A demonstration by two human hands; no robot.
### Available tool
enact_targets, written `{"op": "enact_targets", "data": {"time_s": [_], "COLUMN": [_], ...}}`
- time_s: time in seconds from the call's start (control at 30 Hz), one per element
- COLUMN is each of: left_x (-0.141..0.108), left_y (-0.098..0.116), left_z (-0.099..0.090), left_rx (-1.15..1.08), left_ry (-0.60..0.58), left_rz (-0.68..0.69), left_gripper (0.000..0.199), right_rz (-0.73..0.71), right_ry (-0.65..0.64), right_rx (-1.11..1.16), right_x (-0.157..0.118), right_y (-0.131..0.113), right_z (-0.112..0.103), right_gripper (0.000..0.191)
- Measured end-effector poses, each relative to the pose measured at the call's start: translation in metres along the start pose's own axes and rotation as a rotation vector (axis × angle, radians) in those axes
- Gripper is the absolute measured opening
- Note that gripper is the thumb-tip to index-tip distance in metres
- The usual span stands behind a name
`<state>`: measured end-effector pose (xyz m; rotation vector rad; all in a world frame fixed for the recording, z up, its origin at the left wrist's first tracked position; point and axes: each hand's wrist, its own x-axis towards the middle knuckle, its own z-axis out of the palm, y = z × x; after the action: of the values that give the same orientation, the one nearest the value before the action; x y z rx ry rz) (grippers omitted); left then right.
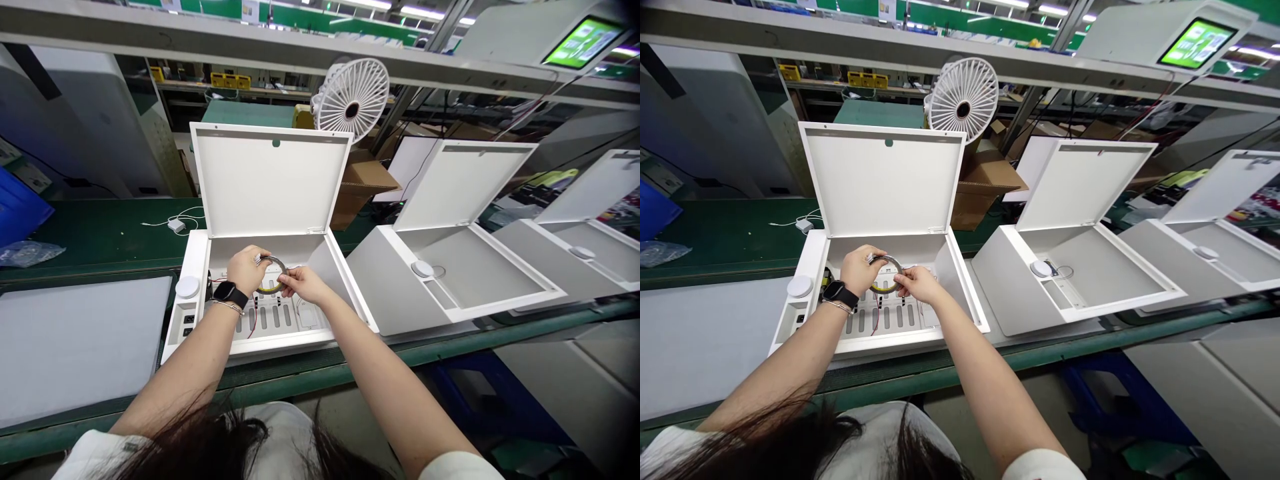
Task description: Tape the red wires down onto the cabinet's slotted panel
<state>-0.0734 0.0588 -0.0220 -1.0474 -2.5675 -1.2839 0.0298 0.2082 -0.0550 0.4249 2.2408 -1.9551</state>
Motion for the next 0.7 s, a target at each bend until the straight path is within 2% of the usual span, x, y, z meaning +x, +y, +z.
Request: {"op": "enact_targets", "data": {"time_s": [0.43,0.6,0.7], "left_x": [-0.002,0.0,0.001], "left_y": [-0.001,0.0,-0.001], "left_z": [0.001,-0.001,-0.002], "left_rx": [0.068,0.079,0.102], "left_ry": [-0.009,0.017,0.038], "left_rz": [-0.081,-0.067,-0.086], "left_gripper": [0.008,0.022,0.017], "right_rz": [-0.027,-0.038,-0.037], "right_ry": [0.0,0.098,0.162], "right_rx": [0.002,-0.067,-0.082], "right_x": [-0.002,0.0,0.002], "right_y": [-0.003,0.003,0.007], "right_z": [0.001,-0.002,-0.003], "right_gripper": [0.027,0.027,0.027]}}
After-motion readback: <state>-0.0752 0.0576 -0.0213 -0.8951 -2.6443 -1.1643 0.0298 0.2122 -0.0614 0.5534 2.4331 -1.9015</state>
